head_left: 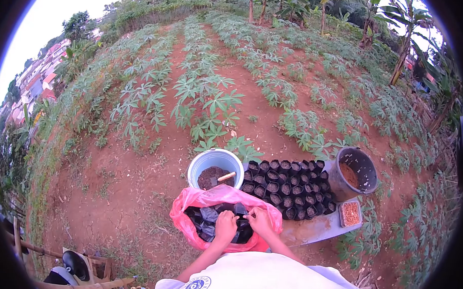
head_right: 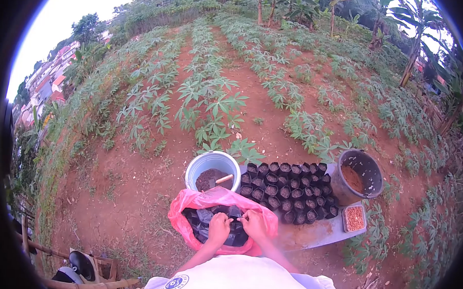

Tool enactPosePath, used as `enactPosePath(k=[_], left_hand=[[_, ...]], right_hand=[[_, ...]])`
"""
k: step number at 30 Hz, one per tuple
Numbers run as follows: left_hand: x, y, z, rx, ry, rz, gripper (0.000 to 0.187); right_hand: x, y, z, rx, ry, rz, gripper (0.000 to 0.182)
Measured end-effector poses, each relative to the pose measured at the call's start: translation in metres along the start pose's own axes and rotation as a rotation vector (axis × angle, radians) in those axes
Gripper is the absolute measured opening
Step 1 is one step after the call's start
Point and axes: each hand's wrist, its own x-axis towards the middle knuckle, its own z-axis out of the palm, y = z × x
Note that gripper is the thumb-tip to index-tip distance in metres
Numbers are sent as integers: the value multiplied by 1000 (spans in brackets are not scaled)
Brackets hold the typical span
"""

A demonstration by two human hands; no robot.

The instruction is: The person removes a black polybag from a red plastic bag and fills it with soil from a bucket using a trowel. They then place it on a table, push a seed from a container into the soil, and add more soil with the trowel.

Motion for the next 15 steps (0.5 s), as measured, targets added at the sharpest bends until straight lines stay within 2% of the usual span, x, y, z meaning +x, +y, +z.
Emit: enactPosePath(k=[5,11,14,15], left_hand=[[1,1,-5,-2,53,9,17],[3,-1,-14,25,135,24,9],[2,1,-19,11,148,-8,9],[2,9,-25,-30,107,-89,12]], right_hand=[[0,-4,3,2,42,-87,15],[-5,-15,0,31,16,-30,17],[-6,-17,-1,82,33,-15,20],[-6,-18,-2,75,41,-21,21]])
